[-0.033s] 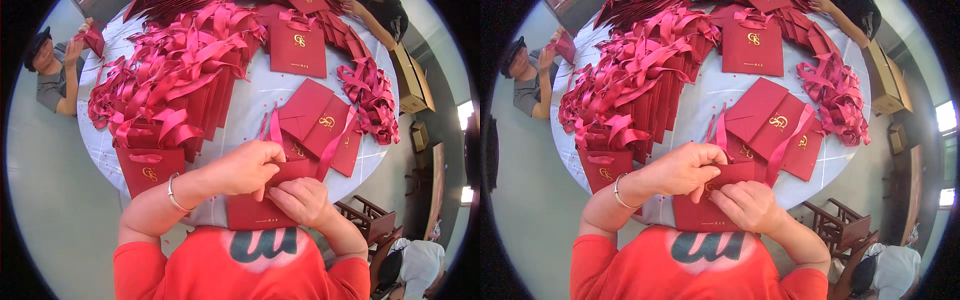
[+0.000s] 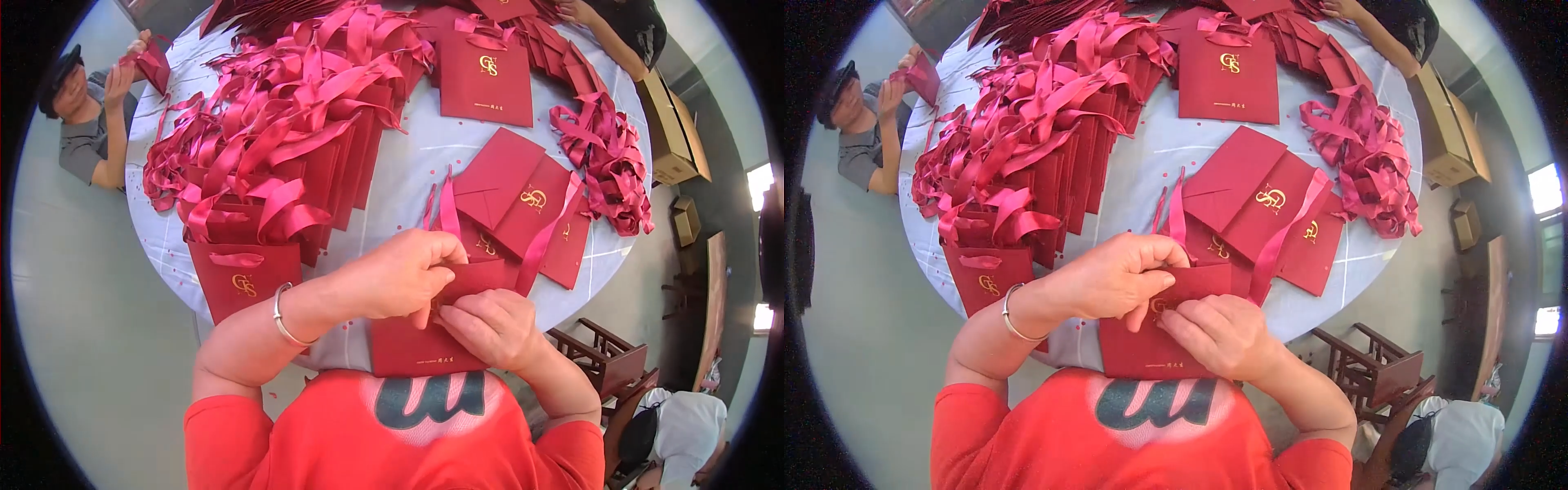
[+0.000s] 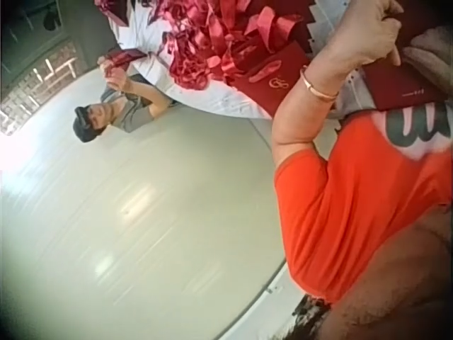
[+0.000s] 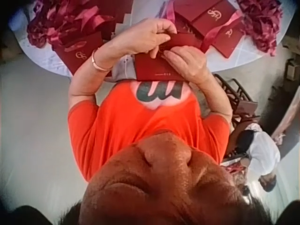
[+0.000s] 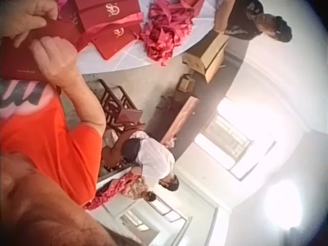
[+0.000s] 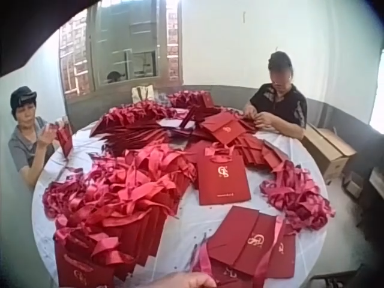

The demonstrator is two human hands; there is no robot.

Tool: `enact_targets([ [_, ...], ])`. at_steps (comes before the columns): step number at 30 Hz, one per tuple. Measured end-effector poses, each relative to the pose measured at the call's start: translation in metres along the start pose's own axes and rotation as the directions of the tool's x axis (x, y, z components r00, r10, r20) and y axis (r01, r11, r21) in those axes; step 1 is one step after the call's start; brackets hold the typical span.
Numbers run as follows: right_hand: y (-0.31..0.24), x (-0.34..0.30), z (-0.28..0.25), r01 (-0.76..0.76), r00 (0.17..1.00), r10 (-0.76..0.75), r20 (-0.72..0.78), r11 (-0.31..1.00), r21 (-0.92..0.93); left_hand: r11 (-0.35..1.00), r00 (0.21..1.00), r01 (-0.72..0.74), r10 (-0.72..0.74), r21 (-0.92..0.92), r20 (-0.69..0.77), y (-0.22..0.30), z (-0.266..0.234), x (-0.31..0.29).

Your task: The person attaches ribbon handles to paper gift bags by hand, threading ribbons into slits on each bag and folding the bags.

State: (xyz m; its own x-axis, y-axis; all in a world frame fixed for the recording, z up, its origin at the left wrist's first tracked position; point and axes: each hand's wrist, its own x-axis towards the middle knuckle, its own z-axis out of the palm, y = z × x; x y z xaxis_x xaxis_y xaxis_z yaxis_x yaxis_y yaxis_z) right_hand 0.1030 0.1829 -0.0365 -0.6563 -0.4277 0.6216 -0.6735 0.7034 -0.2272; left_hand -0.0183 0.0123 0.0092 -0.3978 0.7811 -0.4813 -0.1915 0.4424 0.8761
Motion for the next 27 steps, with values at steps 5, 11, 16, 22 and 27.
enact_targets([
  [5,0.000,0.004,-0.002,-0.151,0.985,0.163,-0.056,0.972,0.178,0.997,1.000,-0.013,0.014,-0.081,0.010,-0.007,-0.002,0.002],
  [11,-0.007,0.000,-0.010,-0.248,0.956,0.274,-0.105,0.946,0.208,0.992,0.999,0.040,-0.040,-0.122,0.005,-0.009,-0.006,0.005],
  [16,-0.008,0.000,-0.011,-0.308,0.922,0.330,-0.203,0.942,0.133,0.993,0.999,0.046,-0.049,-0.107,-0.019,-0.003,-0.005,0.002],
  [22,-0.003,0.001,-0.008,-0.378,0.896,0.385,-0.220,0.923,0.077,0.995,0.999,0.045,-0.048,-0.090,-0.022,-0.003,-0.002,0.003],
  [27,-0.002,0.003,-0.005,-0.383,0.896,0.392,-0.207,0.920,0.081,0.997,0.999,0.011,-0.015,-0.077,-0.043,-0.007,-0.001,0.002],
])
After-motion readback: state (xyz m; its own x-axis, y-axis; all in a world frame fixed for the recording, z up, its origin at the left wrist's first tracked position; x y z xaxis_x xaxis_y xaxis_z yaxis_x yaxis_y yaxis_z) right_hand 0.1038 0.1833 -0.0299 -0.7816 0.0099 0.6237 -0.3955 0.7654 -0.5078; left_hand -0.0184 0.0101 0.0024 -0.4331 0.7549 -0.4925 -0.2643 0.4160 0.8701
